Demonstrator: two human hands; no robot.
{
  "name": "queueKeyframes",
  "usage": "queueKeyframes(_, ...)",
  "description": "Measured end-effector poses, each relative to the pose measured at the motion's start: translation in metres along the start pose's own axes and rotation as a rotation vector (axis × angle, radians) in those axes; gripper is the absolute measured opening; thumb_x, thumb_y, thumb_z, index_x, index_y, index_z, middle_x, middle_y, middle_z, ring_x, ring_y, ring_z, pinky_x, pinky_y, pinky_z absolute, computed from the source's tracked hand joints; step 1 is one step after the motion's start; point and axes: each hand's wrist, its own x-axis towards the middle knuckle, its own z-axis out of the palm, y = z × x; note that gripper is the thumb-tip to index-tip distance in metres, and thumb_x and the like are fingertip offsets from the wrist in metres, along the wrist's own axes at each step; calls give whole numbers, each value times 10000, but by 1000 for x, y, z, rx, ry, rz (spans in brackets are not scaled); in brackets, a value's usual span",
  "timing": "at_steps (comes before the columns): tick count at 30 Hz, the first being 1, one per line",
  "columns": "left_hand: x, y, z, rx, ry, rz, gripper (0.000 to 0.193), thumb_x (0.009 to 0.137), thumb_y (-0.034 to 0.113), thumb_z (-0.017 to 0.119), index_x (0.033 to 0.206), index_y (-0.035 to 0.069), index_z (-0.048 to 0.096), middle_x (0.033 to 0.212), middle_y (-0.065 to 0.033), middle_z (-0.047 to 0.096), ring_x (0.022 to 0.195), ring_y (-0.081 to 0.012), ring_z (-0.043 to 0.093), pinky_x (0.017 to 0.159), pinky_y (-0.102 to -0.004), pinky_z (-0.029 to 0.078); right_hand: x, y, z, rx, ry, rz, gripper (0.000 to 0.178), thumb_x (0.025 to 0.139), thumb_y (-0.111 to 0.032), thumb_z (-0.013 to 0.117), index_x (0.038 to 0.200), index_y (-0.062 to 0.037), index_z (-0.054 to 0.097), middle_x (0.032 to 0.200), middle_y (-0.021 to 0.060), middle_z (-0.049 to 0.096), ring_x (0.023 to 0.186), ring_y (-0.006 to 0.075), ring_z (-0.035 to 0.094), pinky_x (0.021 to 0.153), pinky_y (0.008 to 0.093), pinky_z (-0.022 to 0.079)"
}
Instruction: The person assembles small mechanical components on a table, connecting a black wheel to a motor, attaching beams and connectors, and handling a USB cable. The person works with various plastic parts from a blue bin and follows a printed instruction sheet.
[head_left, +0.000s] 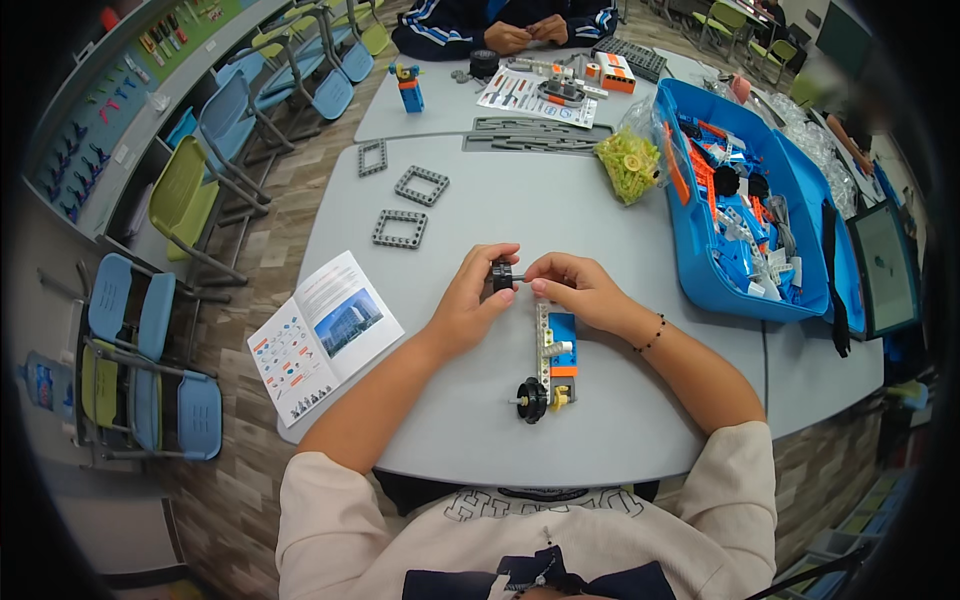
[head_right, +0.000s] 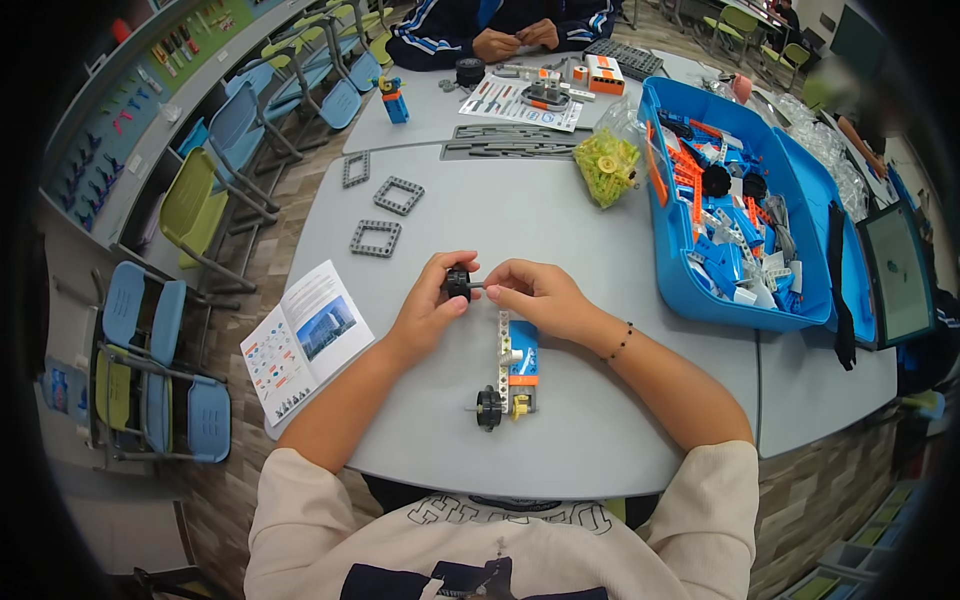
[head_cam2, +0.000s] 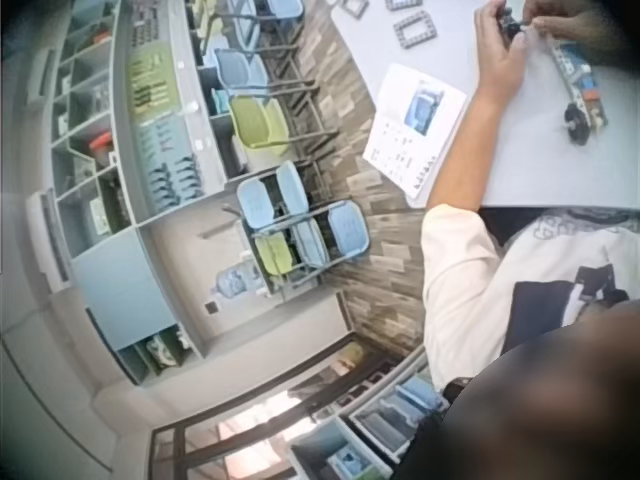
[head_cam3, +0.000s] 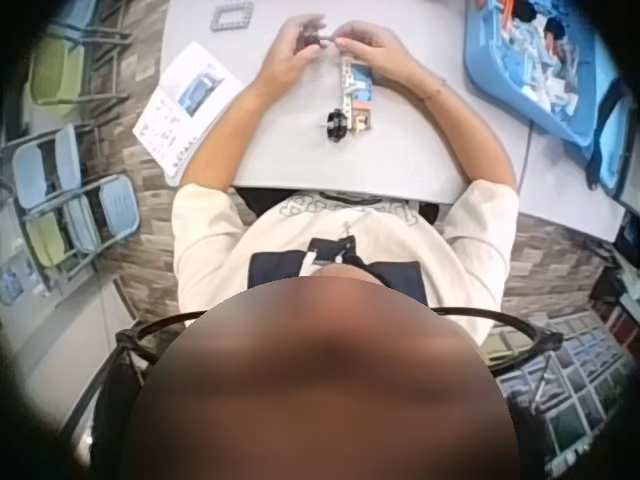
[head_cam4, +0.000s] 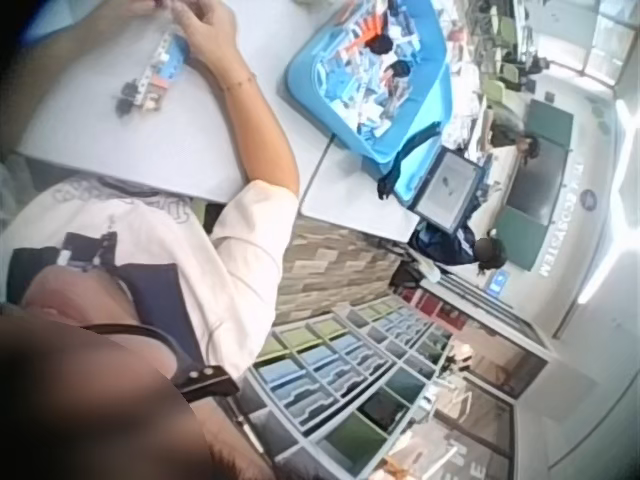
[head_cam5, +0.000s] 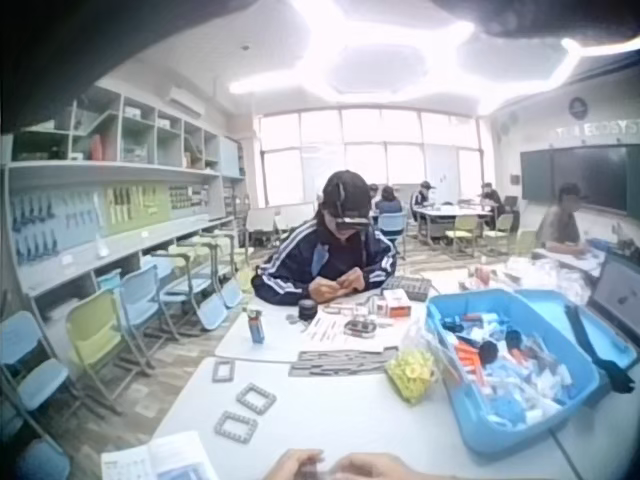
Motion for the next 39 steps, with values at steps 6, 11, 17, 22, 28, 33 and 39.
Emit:
queueKeyframes(6,11,0,8,237,19,138,525,866,152,561,1344,38,377,1260,-106,407,1075,-195,513,964,-347,421,8,6,0,210,-19,-15,202,952,-218,543,985,-26,596,832,3,612,771,52,548,683,207,442)
queueKeyframes(11,15,-11,13,-19,237,211,312,849,51,585,1153,29,519,1185,-107,463,1005,-199,541,950,-340,411,8,6,-11,194,23,31,202,967,-228,518,972,-42,597,811,-7,589,724,41,509,659,194,420)
queueKeyframes(17,16,-6,12,391,268,338,193,814,23,644,997,34,583,1010,-87,588,946,-202,586,862,-322,462,6,4,-10,237,-10,-46,212,967,-232,519,971,-33,595,793,-24,569,710,31,491,640,182,409)
queueKeyframes(22,14,-1,11,438,284,334,179,800,6,662,962,33,591,975,-89,600,934,-212,595,838,-314,472,6,6,-10,190,0,8,214,965,-226,520,971,-26,597,798,-12,576,697,39,492,620,189,408)
queueKeyframes(28,13,0,15,526,233,371,162,790,-5,661,909,32,557,941,-109,577,876,-250,571,775,-328,470,4,4,-8,175,41,-26,279,916,-300,604,934,-22,594,742,-3,568,646,47,482,558,206,389)
queueKeyframes(33,11,2,18,596,187,401,176,797,-4,650,915,25,522,911,-119,550,841,-284,546,761,-346,467,4,3,-5,-153,84,-124,381,824,-382,713,847,-30,568,660,-25,523,597,44,443,525,217,362)
queueKeyframes(39,13,3,19,710,174,429,153,818,-1,616,921,12,503,916,-126,515,787,-293,562,655,-347,478,8,11,-3,-65,99,-107,358,805,-349,700,761,-27,549,620,-4,494,572,73,435,507,242,359)
